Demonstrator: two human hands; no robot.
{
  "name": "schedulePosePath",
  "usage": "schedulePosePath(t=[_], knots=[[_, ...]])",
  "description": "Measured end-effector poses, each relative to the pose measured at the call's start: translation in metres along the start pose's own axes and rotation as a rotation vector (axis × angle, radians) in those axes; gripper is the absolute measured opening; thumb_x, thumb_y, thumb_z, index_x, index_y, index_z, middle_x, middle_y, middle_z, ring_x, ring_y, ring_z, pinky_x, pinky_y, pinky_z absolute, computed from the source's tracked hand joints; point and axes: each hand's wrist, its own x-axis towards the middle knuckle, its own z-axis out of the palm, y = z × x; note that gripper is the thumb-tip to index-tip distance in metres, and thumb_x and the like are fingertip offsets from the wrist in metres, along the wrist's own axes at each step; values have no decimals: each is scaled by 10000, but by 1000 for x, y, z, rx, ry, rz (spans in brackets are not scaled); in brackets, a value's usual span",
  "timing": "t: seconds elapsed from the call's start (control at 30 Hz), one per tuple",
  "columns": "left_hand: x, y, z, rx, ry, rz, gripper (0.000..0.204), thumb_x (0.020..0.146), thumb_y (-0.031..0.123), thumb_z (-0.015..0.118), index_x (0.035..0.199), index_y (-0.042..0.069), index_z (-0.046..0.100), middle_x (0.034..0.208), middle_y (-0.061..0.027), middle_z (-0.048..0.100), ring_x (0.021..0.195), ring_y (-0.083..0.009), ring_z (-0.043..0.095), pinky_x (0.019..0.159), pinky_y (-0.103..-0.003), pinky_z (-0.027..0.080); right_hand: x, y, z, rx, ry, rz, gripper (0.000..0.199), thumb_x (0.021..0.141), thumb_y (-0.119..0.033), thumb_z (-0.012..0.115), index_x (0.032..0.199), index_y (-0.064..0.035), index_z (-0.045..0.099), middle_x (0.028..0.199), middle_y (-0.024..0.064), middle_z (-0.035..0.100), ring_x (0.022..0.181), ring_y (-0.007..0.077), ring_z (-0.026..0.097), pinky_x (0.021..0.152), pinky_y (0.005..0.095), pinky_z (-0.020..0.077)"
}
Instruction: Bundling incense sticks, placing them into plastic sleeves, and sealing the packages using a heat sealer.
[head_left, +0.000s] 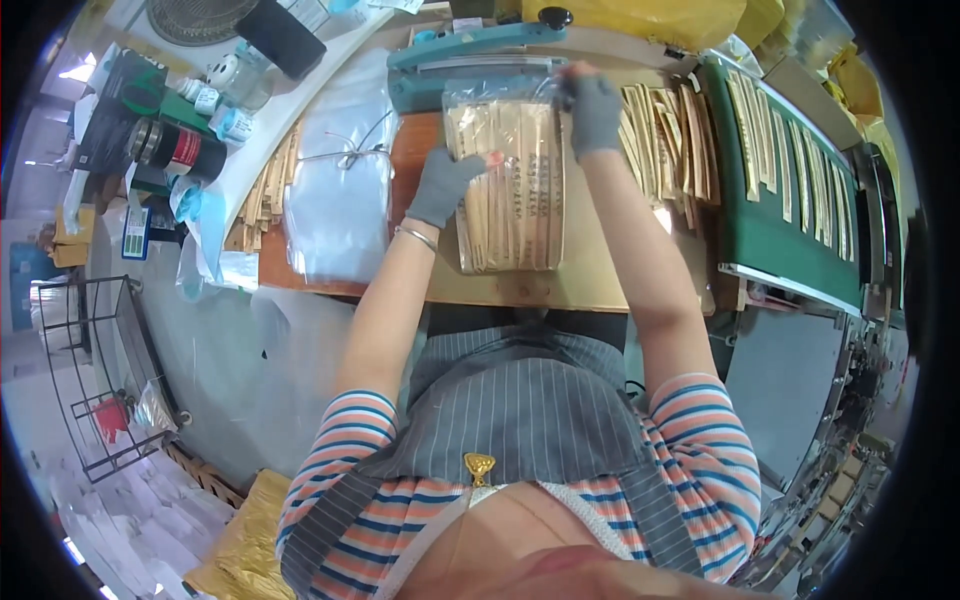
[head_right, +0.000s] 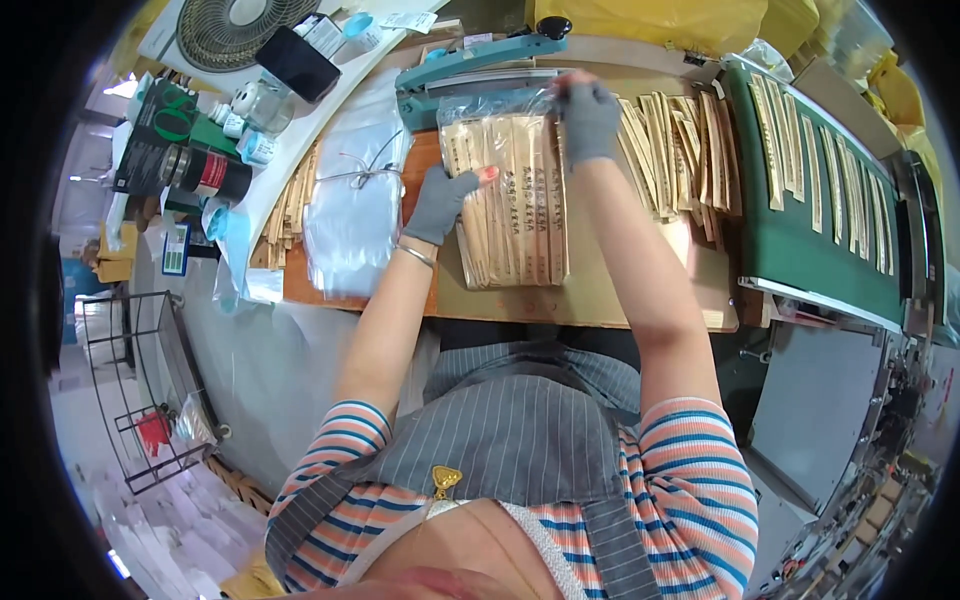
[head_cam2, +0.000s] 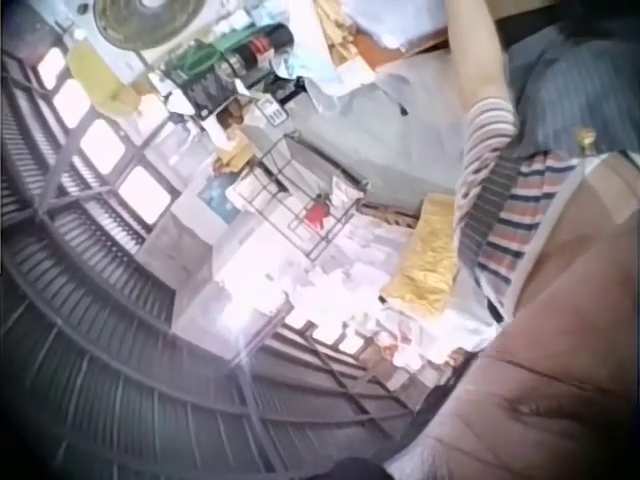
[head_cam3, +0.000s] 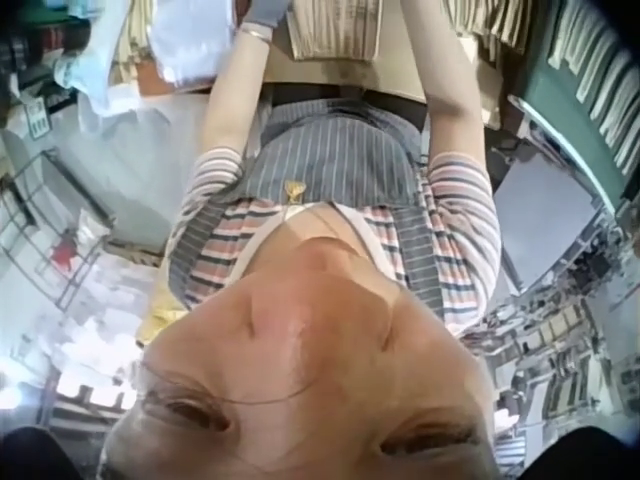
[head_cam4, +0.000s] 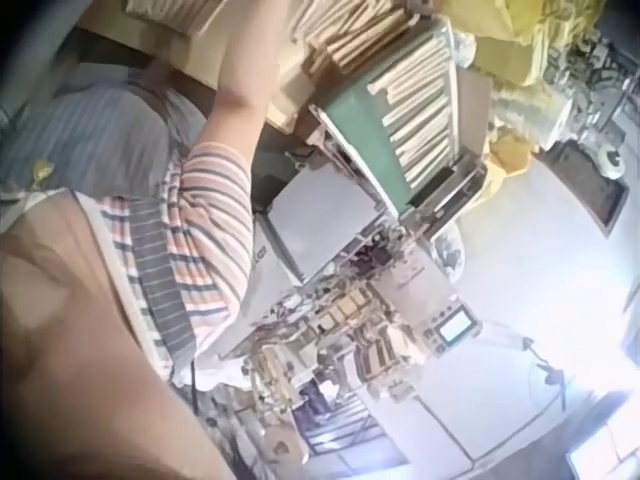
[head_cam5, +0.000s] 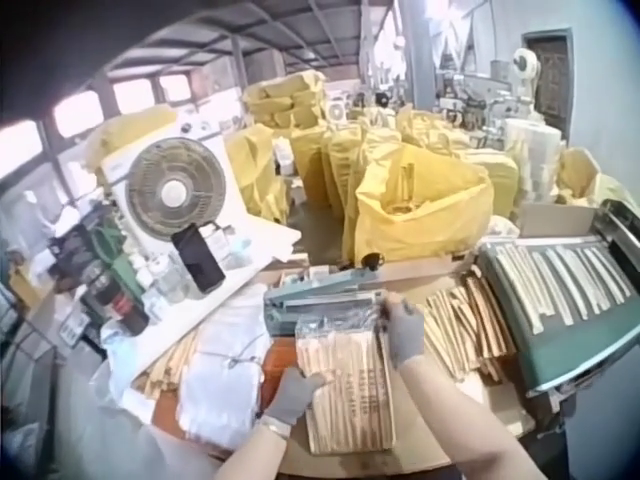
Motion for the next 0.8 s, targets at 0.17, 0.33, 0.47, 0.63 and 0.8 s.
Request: schedulePosePath(t=[0.17,0.33,0.47,0.63,0.8], knots=[[25,-11,-3,-135,-12,-105,451,734,235,744,1074,-32,618,979,-75,645,846,-135,600,764,-261,468,82,-40,-2,-358,66,-264,499,848,-466,546,1036,-8,609,961,135,664,862,226,631,751,344,483],[24,-16,-44,-268,18,-130,461,734,207,745,1099,-31,596,960,-71,638,830,-167,610,758,-279,494,54,-79,41,-712,-77,-328,451,834,-357,609,1082,20,594,885,125,657,808,188,616,744,285,479],[26,4,-22,-192,27,-198,444,737,188,734,1096,-32,594,966,-70,637,808,-165,608,721,-282,487,60,-66,20,-447,-208,-170,545,825,-382,620,1132,63,551,944,137,643,872,168,600,776,292,475],[60,-12,-29,-264,-39,-190,409,748,228,731,1065,-4,616,944,-77,655,830,-178,627,766,-306,497,99,-76,47,-684,-333,-117,448,812,-382,619,954,42,636,828,139,663,770,205,622,722,318,486],[87,-11,-60,-139,75,-180,392,751,213,725,1060,-6,624,947,-75,657,831,-176,628,766,-308,494,67,-100,66,-1149,-253,-293,421,849,-435,516,1001,-65,648,951,154,664,876,284,640,786,388,484]])
